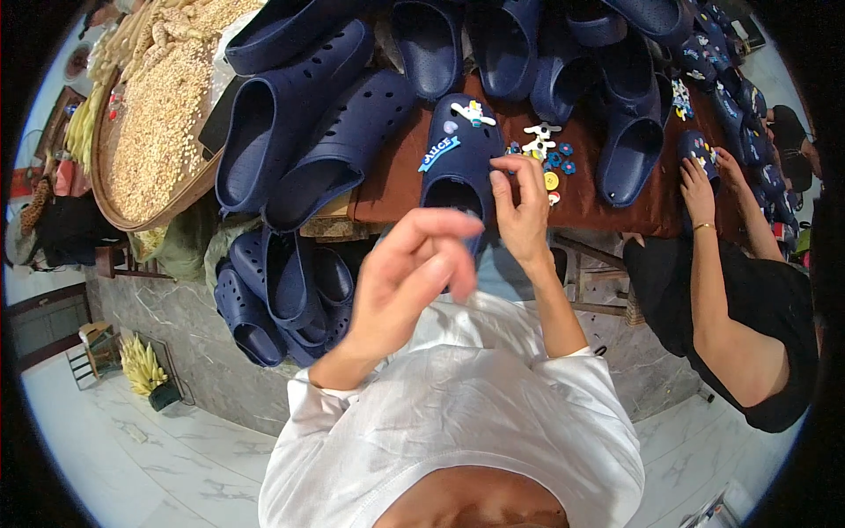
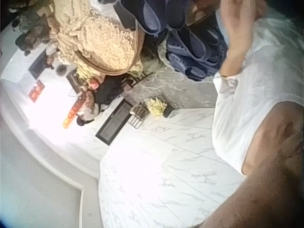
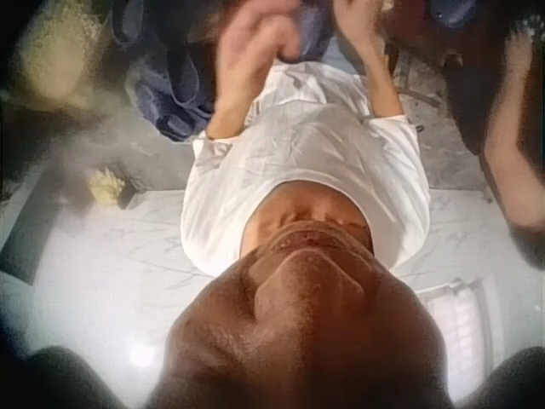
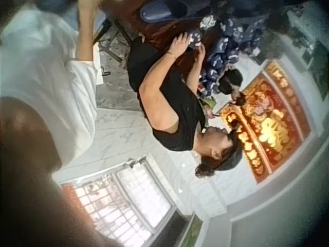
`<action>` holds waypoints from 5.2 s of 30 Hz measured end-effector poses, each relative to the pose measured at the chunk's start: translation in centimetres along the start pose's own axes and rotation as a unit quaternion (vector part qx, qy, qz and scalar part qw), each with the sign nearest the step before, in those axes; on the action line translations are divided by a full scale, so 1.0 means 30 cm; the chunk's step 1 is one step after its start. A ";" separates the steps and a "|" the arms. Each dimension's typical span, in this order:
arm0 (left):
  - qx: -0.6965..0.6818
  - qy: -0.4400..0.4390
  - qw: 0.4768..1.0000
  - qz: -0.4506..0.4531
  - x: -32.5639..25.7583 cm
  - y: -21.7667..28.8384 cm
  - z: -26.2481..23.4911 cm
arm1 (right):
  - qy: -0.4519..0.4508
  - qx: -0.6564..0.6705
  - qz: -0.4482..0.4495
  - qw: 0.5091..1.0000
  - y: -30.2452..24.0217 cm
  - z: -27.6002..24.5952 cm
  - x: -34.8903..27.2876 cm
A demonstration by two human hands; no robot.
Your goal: Decorate blue foam clogs by inserting various charms into the upper holes.
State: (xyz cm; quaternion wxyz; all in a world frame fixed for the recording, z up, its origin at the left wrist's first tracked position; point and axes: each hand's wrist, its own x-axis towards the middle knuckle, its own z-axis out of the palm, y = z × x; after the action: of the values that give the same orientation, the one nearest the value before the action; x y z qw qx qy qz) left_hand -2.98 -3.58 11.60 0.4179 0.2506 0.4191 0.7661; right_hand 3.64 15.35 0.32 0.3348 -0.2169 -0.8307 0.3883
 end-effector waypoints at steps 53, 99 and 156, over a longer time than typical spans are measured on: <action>0.028 -0.406 0.828 0.385 -0.134 0.408 0.127 | -0.142 -0.116 -0.095 0.978 0.160 0.075 0.284; 0.099 0.069 0.985 -0.127 0.074 -0.140 -0.137 | -0.014 -0.106 -0.093 0.990 0.206 0.126 0.298; -0.310 0.247 0.911 -0.117 0.318 -0.441 -0.172 | -0.063 -0.036 -0.204 0.976 0.130 0.124 0.301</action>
State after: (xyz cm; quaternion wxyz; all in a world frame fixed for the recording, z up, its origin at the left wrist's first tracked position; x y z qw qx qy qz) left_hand -6.07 6.26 -2.04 0.4441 -0.1398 0.2767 0.8407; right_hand -4.83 21.45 -1.03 0.3458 -0.0292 -0.8903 0.2949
